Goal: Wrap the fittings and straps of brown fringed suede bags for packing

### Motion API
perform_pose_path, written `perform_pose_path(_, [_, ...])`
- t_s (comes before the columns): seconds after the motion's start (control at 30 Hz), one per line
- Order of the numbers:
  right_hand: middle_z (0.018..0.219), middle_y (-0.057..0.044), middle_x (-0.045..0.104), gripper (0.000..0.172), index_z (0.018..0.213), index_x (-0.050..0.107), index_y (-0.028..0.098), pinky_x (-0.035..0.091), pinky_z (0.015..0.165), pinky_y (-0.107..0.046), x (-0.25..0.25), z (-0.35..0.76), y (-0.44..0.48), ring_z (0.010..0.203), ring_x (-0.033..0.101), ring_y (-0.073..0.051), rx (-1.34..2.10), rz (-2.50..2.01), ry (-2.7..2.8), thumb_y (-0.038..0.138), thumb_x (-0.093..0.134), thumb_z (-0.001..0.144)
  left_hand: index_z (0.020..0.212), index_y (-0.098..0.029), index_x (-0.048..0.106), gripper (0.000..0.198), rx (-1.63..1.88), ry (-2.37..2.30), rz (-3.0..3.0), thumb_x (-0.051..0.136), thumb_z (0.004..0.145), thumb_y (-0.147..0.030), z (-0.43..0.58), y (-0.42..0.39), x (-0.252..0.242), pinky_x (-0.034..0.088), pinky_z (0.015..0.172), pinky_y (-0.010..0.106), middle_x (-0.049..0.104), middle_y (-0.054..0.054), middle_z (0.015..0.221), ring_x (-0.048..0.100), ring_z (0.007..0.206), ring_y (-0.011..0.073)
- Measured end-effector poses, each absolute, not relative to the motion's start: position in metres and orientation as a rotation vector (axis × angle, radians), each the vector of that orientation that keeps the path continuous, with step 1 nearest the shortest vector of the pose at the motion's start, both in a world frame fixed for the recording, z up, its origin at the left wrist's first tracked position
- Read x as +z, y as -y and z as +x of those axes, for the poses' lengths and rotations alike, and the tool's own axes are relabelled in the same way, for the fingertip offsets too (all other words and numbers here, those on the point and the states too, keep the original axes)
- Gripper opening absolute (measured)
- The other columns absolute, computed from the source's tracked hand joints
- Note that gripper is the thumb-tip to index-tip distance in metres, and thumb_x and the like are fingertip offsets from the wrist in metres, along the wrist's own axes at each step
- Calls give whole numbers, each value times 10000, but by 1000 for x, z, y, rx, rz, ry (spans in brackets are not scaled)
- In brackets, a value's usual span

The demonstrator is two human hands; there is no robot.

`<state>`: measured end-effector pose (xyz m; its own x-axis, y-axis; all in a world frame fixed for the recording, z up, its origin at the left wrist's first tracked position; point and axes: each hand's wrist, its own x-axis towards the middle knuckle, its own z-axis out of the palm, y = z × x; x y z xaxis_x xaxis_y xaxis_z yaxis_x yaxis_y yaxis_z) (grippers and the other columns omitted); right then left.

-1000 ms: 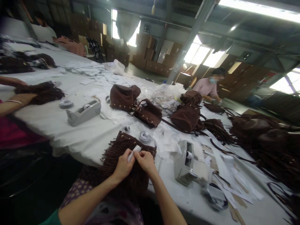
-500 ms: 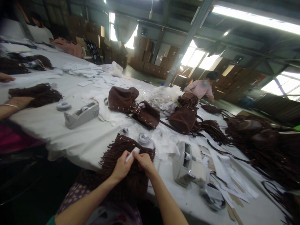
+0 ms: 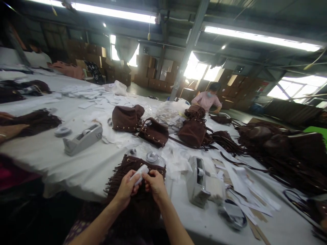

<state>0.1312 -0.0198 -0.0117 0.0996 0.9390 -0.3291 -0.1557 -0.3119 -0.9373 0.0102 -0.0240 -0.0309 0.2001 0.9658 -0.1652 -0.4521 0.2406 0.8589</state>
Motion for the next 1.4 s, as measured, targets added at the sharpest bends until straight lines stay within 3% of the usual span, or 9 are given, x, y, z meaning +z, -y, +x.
perform_pose_path(0.13, [469, 113, 505, 520, 808, 393, 217, 213, 292, -142, -14, 123, 15, 281, 307, -19, 1329, -1257, 792, 507, 757, 577, 788, -160, 434, 276, 1103, -650, 526, 642, 784, -343, 8, 19, -23, 151, 320, 98, 528, -43, 584, 272, 339, -16])
perform_pose_path(0.27, [422, 138, 435, 507, 768, 366, 231, 193, 286, -154, -23, 118, 7, 271, 292, -29, 1225, -1229, 885, 541, 729, 596, 847, -108, 477, 127, 950, -551, 220, 479, 893, -227, 2, 12, -17, 122, 306, 88, 503, -30, 566, 235, 317, -32])
perform_pose_path(0.43, [449, 131, 416, 473, 743, 343, 237, 240, 343, -170, -31, 121, 4, 335, 314, -43, 1179, -1159, 1006, 529, 702, 640, 881, -72, 499, 267, 769, -422, -26, 316, 968, -246, -6, 8, -9, 111, 282, 98, 435, -47, 559, 223, 293, -30])
perform_pose_path(0.77, [700, 28, 590, 170, 789, 509, 210, 456, 608, -235, -35, 146, 5, 656, 590, -141, 969, -1179, 1459, 340, 619, 784, 849, -102, 464, 312, 630, -356, -160, 271, 983, -306, -17, 5, -5, 110, 282, 103, 384, -67, 550, 206, 292, -21])
perform_pose_path(0.87, [754, 4, 609, 41, 863, 549, 210, 474, 656, -257, -39, 151, 6, 695, 607, -155, 702, -1228, 1668, 233, 536, 832, 831, -107, 459, 262, 638, -445, -69, 317, 969, -278, -14, 6, -7, 97, 295, 99, 402, -65, 539, 211, 296, -24])
perform_pose_path(1.0, [933, -75, 623, 271, 1103, 584, 235, 456, 774, -363, -31, 154, 4, 877, 591, -230, 41, -1301, 1996, 194, 538, 840, 850, -154, 461, 171, 752, -743, 253, 516, 877, -315, -5, 12, -15, 72, 324, 111, 478, -51, 541, 229, 308, -14])
perform_pose_path(1.13, [1192, -105, 561, 151, 998, 615, 229, 312, 990, -492, -15, 153, -4, 1149, 469, -277, -347, -1112, 2340, 209, 541, 868, 816, -199, 414, 346, 787, -853, 541, 648, 749, -445, 3, 20, -18, 60, 351, 131, 507, -58, 547, 228, 324, -4])
perform_pose_path(1.23, [982, -68, 623, 148, 844, 591, 187, 275, 1038, -447, -13, 153, -11, 1077, 509, -211, -368, -945, 2515, 139, 463, 902, 775, -211, 382, 416, 760, -898, 694, 653, 709, -520, 4, 24, -17, 47, 349, 151, 488, -73, 525, 206, 311, 1])
perform_pose_path(1.4, [760, -45, 597, 249, 741, 567, 170, 359, 938, -375, -31, 151, -27, 855, 549, -181, -322, -929, 2574, 102, 401, 915, 813, -202, 425, 394, 878, -950, 854, 617, 728, -535, 9, 23, -27, 64, 330, 154, 438, -93, 499, 209, 311, 11])
